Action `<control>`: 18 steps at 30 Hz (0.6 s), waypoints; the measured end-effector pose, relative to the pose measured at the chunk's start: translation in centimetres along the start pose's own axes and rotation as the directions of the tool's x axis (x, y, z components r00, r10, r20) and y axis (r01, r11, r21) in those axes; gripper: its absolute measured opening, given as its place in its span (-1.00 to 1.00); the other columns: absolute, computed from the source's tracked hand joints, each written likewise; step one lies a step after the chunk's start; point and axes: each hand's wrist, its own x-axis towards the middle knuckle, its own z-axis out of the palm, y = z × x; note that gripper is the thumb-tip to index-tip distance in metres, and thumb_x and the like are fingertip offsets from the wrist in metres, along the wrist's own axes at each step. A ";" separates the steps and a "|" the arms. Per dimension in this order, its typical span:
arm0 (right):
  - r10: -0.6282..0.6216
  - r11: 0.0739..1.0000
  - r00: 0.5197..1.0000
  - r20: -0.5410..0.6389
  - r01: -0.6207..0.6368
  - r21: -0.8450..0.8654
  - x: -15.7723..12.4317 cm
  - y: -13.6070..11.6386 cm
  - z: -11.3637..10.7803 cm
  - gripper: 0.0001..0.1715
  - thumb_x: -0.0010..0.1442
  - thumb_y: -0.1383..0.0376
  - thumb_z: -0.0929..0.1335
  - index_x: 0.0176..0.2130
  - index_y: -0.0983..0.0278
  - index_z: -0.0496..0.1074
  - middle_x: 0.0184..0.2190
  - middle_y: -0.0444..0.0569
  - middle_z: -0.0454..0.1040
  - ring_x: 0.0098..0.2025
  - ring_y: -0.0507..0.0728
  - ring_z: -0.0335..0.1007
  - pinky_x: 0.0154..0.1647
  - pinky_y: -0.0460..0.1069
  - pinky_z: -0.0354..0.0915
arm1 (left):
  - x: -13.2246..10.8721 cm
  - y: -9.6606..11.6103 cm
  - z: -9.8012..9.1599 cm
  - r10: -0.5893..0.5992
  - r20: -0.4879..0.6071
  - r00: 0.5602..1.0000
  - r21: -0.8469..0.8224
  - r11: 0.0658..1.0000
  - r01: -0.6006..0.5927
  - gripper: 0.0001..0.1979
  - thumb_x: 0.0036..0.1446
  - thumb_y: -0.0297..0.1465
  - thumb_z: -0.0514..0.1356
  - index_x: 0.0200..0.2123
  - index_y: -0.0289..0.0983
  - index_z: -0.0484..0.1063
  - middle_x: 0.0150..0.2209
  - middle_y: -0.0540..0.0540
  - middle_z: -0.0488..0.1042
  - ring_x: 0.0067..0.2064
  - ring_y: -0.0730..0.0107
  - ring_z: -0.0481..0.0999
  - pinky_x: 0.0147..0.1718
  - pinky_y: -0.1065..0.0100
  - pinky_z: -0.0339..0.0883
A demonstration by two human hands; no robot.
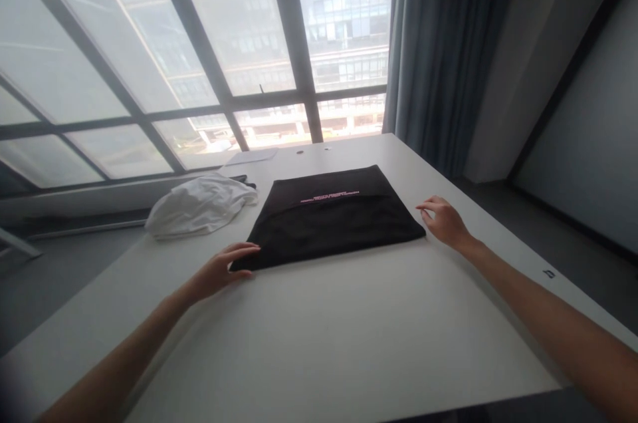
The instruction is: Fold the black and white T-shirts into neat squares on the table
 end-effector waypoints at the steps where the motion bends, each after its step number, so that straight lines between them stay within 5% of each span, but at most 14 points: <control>1: 0.022 1.000 0.999 -0.036 -0.023 -0.011 -0.6 0.4 -0.7 -0.72 0.23 0.31 0.30 -0.19 0.23 0.61 -0.21 0.05 0.56 -0.18 0.23 0.50 -0.06 0.12 0.42 | -1.1 -0.4 0.1 0.013 -0.004 1.000 0.030 0.999 -0.013 -0.49 0.18 -0.04 0.29 0.13 -0.12 0.51 0.14 -0.19 0.49 0.13 0.08 0.51 0.14 0.13 0.41; 3: -0.008 0.999 1.000 -0.029 0.007 -0.034 -1.6 0.8 -1.5 -0.72 0.24 0.31 0.30 -0.17 0.23 0.60 -0.19 0.05 0.56 -0.16 0.22 0.50 -0.06 0.11 0.41 | -2.5 -1.0 0.2 0.035 -0.010 0.999 0.089 0.995 -0.034 -0.52 0.23 -0.05 0.25 0.13 -0.12 0.51 0.18 -0.19 0.47 0.16 0.09 0.50 0.16 0.13 0.40; 9: -0.262 0.910 0.918 0.297 0.337 -0.241 -4.0 -1.5 -1.2 -0.59 0.18 0.47 0.31 -0.02 0.24 0.55 -0.03 0.05 0.55 -0.01 0.24 0.46 -0.03 0.10 0.34 | -2.8 -0.9 0.0 0.100 -0.043 0.994 0.225 0.970 -0.088 -0.66 0.35 -0.19 0.11 0.06 -0.13 0.55 0.13 -0.17 0.51 0.10 0.15 0.55 0.12 0.16 0.44; 18: -0.359 0.768 0.883 0.304 0.464 -0.441 -4.1 -3.0 -1.1 -0.72 0.20 0.49 0.33 -0.16 0.29 0.57 -0.22 0.08 0.60 -0.18 0.24 0.46 -0.10 0.10 0.22 | -3.3 -1.7 0.2 0.127 -0.048 0.991 0.275 0.955 -0.110 -0.69 0.36 -0.28 0.10 0.05 -0.17 0.53 0.01 -0.16 0.57 -0.02 0.22 0.60 0.04 0.19 0.49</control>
